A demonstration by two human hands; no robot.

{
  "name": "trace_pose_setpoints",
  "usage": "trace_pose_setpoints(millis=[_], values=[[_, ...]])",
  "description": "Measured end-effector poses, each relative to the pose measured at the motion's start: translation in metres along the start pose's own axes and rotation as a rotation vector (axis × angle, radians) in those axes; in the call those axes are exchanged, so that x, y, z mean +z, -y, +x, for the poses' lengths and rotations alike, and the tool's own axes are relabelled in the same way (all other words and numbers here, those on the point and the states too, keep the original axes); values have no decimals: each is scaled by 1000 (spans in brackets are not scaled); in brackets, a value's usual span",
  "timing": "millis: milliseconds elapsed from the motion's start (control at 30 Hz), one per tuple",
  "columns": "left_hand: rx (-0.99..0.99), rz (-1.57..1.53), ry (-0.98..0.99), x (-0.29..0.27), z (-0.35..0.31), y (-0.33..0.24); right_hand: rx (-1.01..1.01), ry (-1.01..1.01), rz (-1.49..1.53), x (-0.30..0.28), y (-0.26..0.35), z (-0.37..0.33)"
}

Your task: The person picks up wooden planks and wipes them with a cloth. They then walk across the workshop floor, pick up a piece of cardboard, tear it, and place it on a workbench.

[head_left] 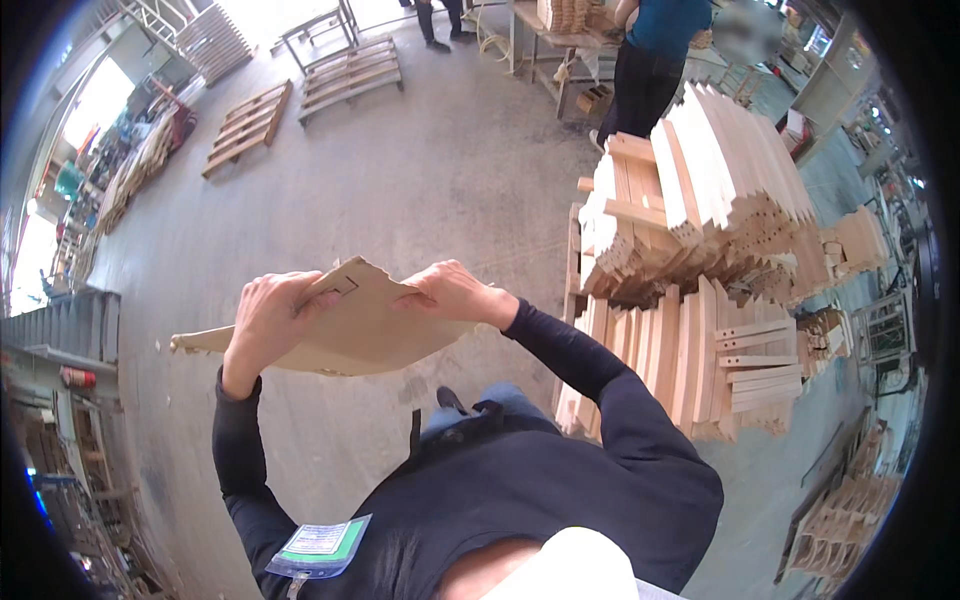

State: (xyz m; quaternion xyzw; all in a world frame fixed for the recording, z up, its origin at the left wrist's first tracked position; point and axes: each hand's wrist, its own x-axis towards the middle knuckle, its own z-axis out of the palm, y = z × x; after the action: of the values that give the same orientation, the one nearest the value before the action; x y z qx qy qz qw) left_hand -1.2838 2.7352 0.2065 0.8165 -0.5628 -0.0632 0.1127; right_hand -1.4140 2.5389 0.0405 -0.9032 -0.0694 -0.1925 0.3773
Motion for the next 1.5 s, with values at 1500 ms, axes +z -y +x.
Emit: trace_pose_setpoints(millis=[1500], values=[[-403, -1964, -462, 154, 1262, 497, 753, -838, 1143, -453, -899, 569]])
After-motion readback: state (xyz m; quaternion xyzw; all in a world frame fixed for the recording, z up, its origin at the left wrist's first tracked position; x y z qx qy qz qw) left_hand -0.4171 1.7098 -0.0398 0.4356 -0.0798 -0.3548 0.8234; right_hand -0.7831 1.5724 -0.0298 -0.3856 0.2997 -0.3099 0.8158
